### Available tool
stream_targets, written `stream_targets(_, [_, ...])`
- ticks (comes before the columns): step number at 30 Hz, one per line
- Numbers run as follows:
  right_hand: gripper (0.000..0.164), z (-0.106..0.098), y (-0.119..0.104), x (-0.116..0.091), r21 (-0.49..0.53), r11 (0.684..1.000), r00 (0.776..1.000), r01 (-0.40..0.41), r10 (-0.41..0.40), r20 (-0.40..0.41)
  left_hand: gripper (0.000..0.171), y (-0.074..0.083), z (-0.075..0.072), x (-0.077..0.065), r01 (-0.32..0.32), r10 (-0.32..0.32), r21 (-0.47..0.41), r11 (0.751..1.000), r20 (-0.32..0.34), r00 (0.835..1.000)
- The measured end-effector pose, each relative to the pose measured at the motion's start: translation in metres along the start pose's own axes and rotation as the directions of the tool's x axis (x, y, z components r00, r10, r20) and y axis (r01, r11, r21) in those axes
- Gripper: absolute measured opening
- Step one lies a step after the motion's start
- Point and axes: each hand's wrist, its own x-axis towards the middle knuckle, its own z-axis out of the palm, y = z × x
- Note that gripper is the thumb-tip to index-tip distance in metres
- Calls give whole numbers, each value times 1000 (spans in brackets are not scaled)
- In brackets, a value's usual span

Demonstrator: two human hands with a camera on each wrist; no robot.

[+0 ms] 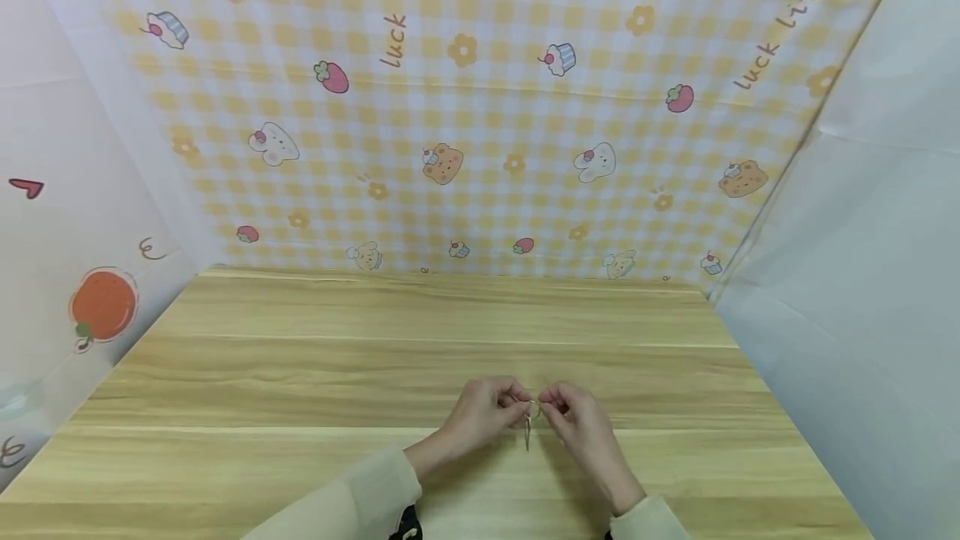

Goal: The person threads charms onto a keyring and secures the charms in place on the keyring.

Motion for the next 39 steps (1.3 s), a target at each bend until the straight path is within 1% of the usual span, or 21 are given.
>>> stream_targets(2, [9,1,-2,0,-14,1000,1000,4,-5,-30,3,0,-1,-1,-8,8,23,1000,-16,1000])
stream_targets(5, [10,2,-4,0,0,1000,998,24,-23,-66,6,1,-2,-1,-20,23,76,997,-38,999])
stream_targets(8, [9,2,-5,0,38,997,996,59,-57,-62,8,2,-3,-2,-40,47,130,991,-54,997])
stream_targets(11, [9,4,-6,0,21,996,996,83,-82,-39,8,2,-4,-2,-56,66,158,986,-59,996])
stream_targets(13, [11,4,-6,1,-10,997,997,77,-78,-30,8,3,-5,-2,-70,81,167,983,-58,995])
stream_targets(18, [15,6,-8,2,-68,997,999,32,-35,-42,9,4,-6,-4,-99,115,202,974,-68,991])
stream_targets(21, [19,7,-9,3,-106,993,997,48,-54,-59,9,4,-6,-4,-127,150,251,960,-75,986])
stream_targets(25, [23,8,-10,4,-161,983,992,83,-97,-79,10,4,-6,-5,-170,205,324,931,-78,976])
stream_targets(27, [24,9,-10,5,-170,982,993,80,-94,-72,11,5,-6,-5,-185,227,352,917,-83,970])
stream_targets(29, [22,8,-12,6,-155,987,997,52,-61,-51,12,5,-6,-6,-199,248,374,906,-90,965])
stream_targets(31, [19,8,-13,7,-118,993,1000,-2,-1,-19,12,4,-6,-6,-205,261,389,898,-97,961])
stream_targets(33, [12,7,-13,8,-41,996,996,-79,81,36,13,4,-6,-6,-210,271,397,893,-102,957])
stream_targets(34, [9,6,-14,8,7,993,990,-122,121,65,13,3,-6,-6,-213,276,399,892,-105,956])
stream_targets(36, [3,5,-13,9,94,976,975,-198,185,125,12,3,-6,-6,-219,285,402,889,-113,952])
stream_targets(38, [6,3,-13,9,176,950,957,-258,227,180,12,3,-6,-6,-227,297,402,887,-120,947])
stream_targets(39, [7,3,-13,9,203,940,952,-275,237,195,12,2,-6,-6,-230,302,404,886,-123,945])
